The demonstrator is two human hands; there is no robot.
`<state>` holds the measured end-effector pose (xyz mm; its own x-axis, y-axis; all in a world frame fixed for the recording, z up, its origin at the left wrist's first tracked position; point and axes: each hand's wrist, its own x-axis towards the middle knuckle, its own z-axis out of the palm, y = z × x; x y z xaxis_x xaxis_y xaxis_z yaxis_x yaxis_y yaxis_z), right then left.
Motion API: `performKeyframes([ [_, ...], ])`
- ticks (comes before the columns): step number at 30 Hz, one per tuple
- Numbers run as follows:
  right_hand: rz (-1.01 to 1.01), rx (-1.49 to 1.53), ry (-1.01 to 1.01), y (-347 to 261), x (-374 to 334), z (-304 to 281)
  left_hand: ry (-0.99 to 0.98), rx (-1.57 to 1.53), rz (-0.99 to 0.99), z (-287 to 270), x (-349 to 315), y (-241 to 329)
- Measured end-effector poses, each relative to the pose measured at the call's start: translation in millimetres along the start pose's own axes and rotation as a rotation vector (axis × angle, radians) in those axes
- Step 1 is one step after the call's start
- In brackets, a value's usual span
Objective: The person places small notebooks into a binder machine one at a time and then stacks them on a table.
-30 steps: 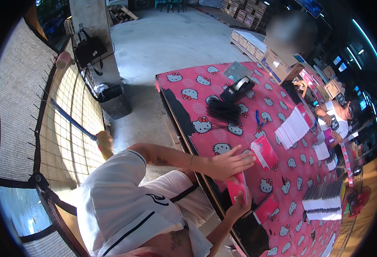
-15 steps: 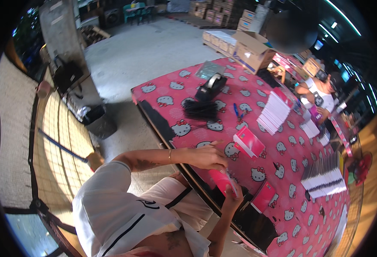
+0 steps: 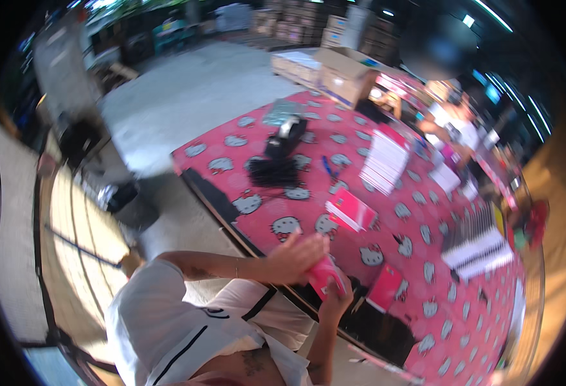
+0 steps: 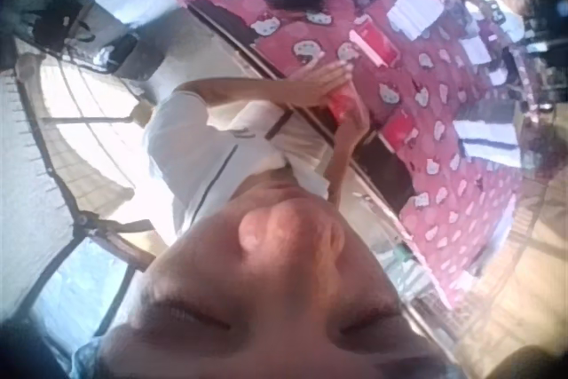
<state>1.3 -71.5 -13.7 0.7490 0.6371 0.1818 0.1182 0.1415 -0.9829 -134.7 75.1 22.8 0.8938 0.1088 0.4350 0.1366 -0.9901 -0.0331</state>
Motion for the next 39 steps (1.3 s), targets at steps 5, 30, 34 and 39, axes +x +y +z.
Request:
performKeyframes([
  [5, -0.050, 0.095, -0.009, 2, -11, 7, 0.264, -0.047, 0.003, 15, 9, 1],
  [30, -0.001, -0.375, -0.271, -10, 15, -13, 0.072, -0.139, 0.040, 35, -24, 15],
  [34, -0.045, -0.302, -0.272, 0, 14, -16, 0.075, -0.106, -0.009, 16, 15, 12],
  [39, 0.001, -0.204, -0.300, 8, 10, -15, -0.014, -0.124, 0.216, 47, -26, 12],
])
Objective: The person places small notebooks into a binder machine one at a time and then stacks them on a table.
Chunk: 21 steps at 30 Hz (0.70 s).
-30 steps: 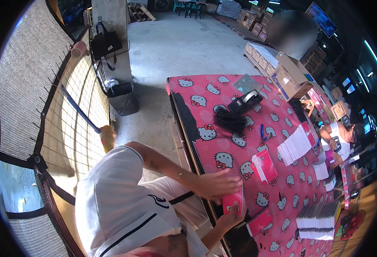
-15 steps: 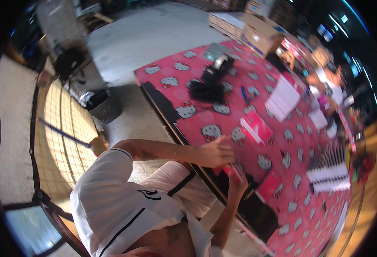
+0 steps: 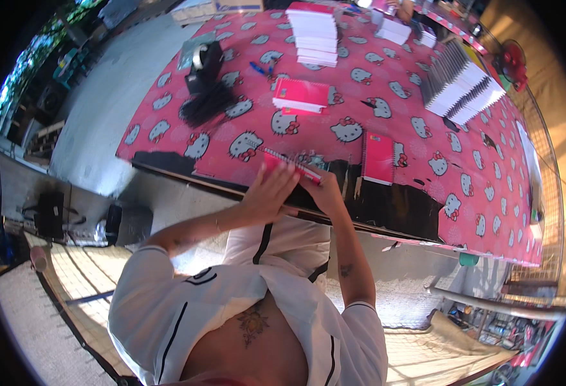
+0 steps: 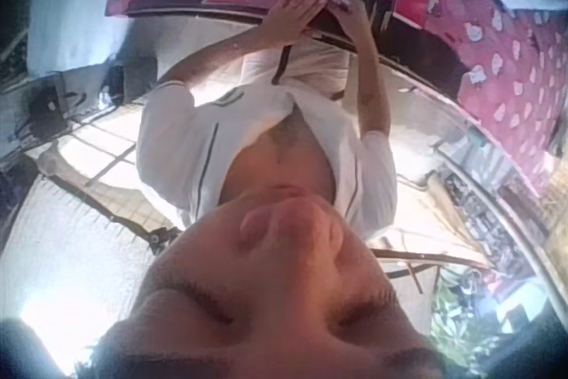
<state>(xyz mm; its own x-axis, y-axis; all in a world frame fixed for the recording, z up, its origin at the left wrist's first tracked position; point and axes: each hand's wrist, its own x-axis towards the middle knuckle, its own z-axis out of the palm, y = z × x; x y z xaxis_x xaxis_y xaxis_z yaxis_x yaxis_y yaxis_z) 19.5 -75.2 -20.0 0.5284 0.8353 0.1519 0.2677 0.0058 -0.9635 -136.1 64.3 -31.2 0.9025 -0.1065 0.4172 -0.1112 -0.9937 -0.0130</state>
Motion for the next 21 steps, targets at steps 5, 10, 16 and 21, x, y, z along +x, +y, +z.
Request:
performKeyframes([
  [5, 0.049, -0.044, -0.031, 8, 6, -6, 0.079, 0.097, -0.138, -35, 65, -17],
  [10, 0.014, 0.071, 0.012, 14, 5, -1, 0.032, -0.014, -0.036, -14, 42, 0],
  [16, 0.032, 0.035, 0.041, 19, 5, -1, 0.068, -0.174, 0.023, -10, 23, 18],
  [21, 0.075, -0.131, -0.012, -3, 4, -8, 0.153, -0.202, -0.064, -33, 64, -13],
])
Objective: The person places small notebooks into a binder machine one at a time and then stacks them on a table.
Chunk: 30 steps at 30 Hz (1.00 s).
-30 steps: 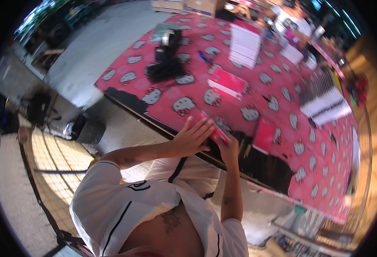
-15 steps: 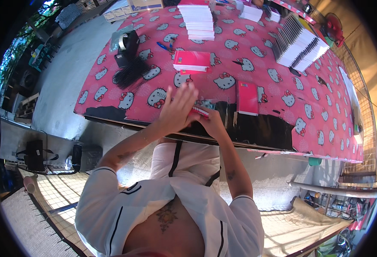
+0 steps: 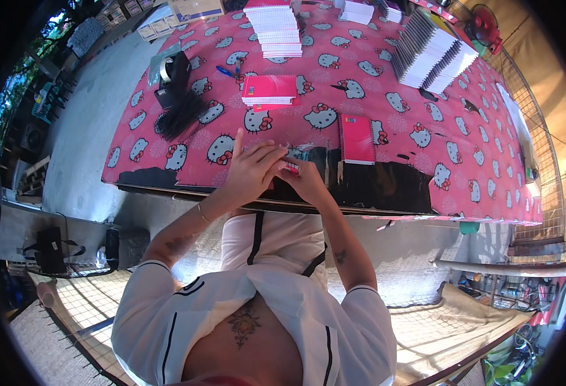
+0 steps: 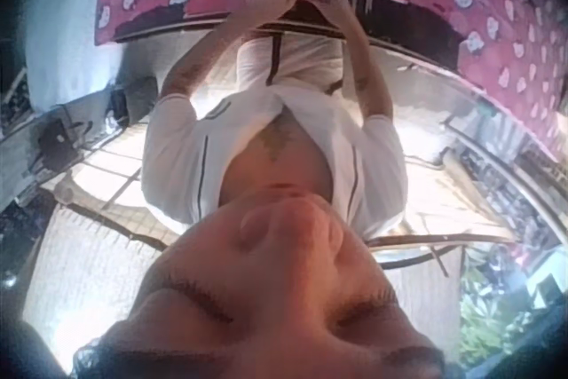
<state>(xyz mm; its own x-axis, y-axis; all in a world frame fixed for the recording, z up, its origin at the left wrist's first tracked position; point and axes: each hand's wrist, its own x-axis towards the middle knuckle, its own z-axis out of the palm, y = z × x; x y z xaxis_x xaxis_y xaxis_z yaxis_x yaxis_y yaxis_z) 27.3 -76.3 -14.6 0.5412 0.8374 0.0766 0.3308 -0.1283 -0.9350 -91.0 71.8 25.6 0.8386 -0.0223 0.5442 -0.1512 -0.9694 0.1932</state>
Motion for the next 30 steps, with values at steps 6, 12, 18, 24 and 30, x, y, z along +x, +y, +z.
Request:
performKeyframes([
  [6, -0.129, 0.135, 0.031, -6, -15, -41, 0.122, -0.159, 0.006, 2, 7, 0],
  [12, 0.034, 0.009, -0.066, -22, -11, -58, 0.136, -0.213, -0.037, 6, 4, 5],
  [18, -0.125, 0.076, -0.101, -15, -6, -56, -0.003, -0.185, -0.028, 4, 0, 3],
  [24, -0.280, -0.230, 0.294, -28, -11, -30, -0.060, -0.171, -0.084, -8, 9, 21],
  [30, -0.240, -0.547, 0.782, -16, -22, -90, 0.176, -0.414, -0.148, -14, 74, 20],
])
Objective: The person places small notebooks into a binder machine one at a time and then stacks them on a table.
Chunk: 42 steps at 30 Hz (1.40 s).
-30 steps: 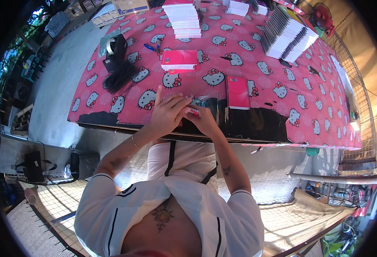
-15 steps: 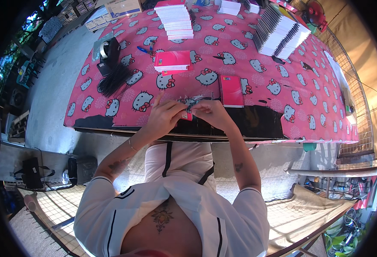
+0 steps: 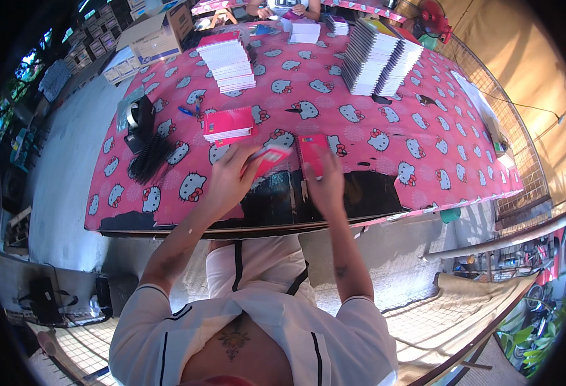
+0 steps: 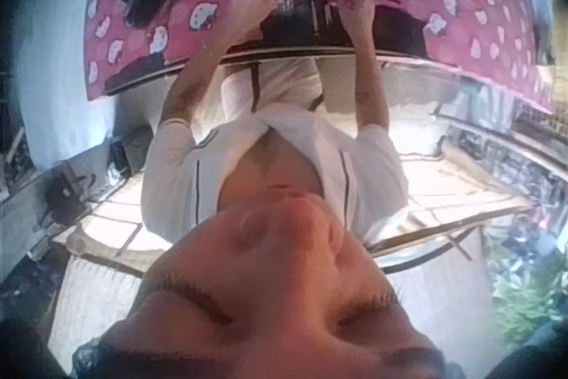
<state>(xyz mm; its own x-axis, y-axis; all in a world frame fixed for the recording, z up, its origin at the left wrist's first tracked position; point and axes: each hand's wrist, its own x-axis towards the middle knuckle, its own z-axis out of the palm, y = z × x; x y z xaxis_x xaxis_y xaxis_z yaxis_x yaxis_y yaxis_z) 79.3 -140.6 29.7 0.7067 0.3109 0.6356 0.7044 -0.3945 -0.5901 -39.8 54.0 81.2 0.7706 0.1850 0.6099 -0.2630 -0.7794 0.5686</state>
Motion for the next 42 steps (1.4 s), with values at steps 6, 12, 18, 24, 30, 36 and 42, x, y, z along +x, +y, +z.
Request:
performKeyframes([
  [6, 0.236, 0.072, -0.339, 96, -14, -28, -0.055, -0.082, 0.479, 102, 41, -38],
  [12, 0.145, 0.021, -0.288, 93, -18, -23, -0.308, -0.139, 0.355, 132, 17, -67],
  [18, 0.133, 0.021, -0.304, 91, -17, -25, -0.259, -0.117, 0.413, 126, 14, -64],
  [24, 0.186, 0.174, -0.040, 67, -15, -41, 0.071, 0.350, 0.263, 21, 45, -102],
  [30, 0.214, 0.484, -0.291, 1, 37, 90, 0.234, 0.397, -0.386, -6, 49, -183],
  [36, 0.201, 0.164, -0.409, 19, 73, 197, 0.069, 0.038, -0.720, -12, 47, -240],
  [42, 0.344, 0.388, -0.427, 23, 47, 197, -0.016, 0.147, -0.817, 6, 52, -195],
])
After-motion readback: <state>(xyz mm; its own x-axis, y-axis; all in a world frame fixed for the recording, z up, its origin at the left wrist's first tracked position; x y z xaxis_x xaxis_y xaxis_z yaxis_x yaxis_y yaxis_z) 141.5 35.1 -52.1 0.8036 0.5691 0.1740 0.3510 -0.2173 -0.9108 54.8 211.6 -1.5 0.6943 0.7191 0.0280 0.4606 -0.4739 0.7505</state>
